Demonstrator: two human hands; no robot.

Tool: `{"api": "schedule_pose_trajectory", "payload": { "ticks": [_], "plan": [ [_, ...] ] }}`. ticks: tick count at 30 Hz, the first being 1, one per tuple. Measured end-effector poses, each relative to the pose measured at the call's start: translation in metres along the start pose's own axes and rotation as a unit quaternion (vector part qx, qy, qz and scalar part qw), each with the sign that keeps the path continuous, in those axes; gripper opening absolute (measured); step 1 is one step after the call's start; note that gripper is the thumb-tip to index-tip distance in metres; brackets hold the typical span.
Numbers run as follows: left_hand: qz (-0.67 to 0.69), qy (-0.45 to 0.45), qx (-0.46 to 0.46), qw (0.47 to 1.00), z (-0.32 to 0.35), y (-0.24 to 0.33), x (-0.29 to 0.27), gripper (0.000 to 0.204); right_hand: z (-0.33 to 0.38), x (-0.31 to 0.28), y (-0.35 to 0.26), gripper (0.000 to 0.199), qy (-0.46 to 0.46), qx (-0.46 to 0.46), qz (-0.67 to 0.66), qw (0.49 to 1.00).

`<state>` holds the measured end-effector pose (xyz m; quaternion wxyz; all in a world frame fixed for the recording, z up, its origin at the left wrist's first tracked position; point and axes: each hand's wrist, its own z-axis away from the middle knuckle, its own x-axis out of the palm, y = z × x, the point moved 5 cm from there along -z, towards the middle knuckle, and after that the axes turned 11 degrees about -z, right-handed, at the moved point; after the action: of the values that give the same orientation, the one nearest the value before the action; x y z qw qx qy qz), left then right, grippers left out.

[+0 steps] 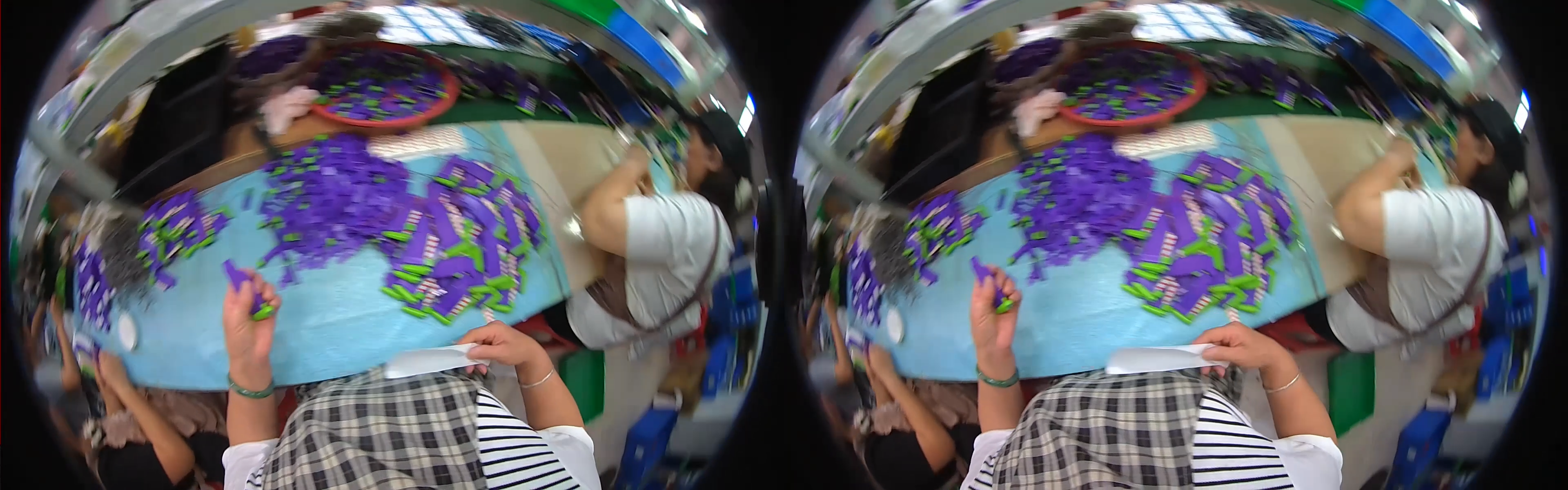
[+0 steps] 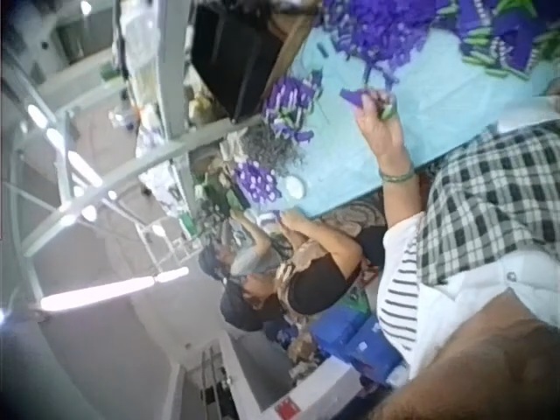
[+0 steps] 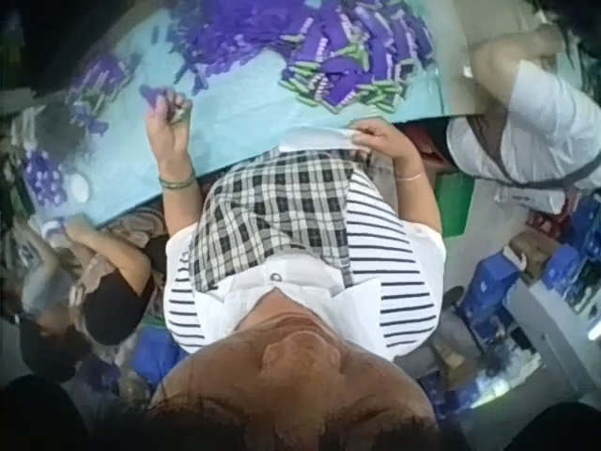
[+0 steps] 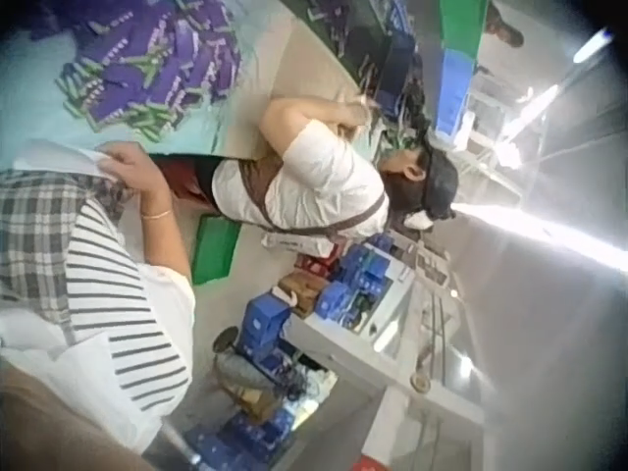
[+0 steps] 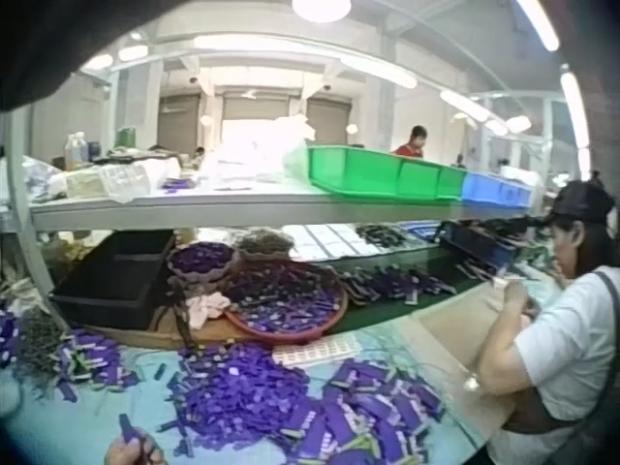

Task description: The person assembles plastic components by attaching patterned stickers and small pieces onto plastic parts, then applies liquid adhesive from a squeeze bottle to a component.

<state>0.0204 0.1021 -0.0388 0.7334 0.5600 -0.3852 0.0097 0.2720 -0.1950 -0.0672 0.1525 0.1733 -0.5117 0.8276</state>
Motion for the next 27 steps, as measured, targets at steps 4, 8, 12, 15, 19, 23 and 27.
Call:
{"api": "schedule_pose_trajectory", "payload": {
  "ticks": [4,8,12,15,19,23,27],
  "plan": [
    [-0.091,0.02,-0.045,0.995,0.002,-0.013,0.018,0.019,0.114,-0.077,0.147,0.02,0.185,0.041,-0.168,0.967],
    [-0.056,-0.075,-0.087,0.992,-0.005,-0.03,0.02,0.022,0.228,-0.077,0.321,0.022,0.424,0.149,-0.292,0.844],
    [-0.095,-0.06,-0.113,0.987,-0.012,-0.042,0.031,0.026,0.232,-0.071,0.343,0.074,0.453,0.394,0.283,0.748],
    [-0.106,-0.034,-0.113,0.987,-0.008,-0.038,0.036,0.026,0.173,-0.102,0.239,0.053,0.425,0.177,0.2,0.865],
    [-0.089,-0.029,-0.134,0.987,-0.007,-0.048,0.04,0.023,0.094,-0.038,-0.043,0.016,0.119,-0.161,0.152,0.968],
    [-0.072,0.005,-0.131,0.989,0.004,-0.043,0.045,0.019,0.005,-0.032,-0.18,0.013,0.091,-0.28,0.324,0.899],
    [-0.054,0.035,-0.091,0.994,0.02,-0.027,0.033,0.017,-0.114,-0.082,-0.237,0.015,0.237,-0.314,0.555,0.733]
  ]
}}
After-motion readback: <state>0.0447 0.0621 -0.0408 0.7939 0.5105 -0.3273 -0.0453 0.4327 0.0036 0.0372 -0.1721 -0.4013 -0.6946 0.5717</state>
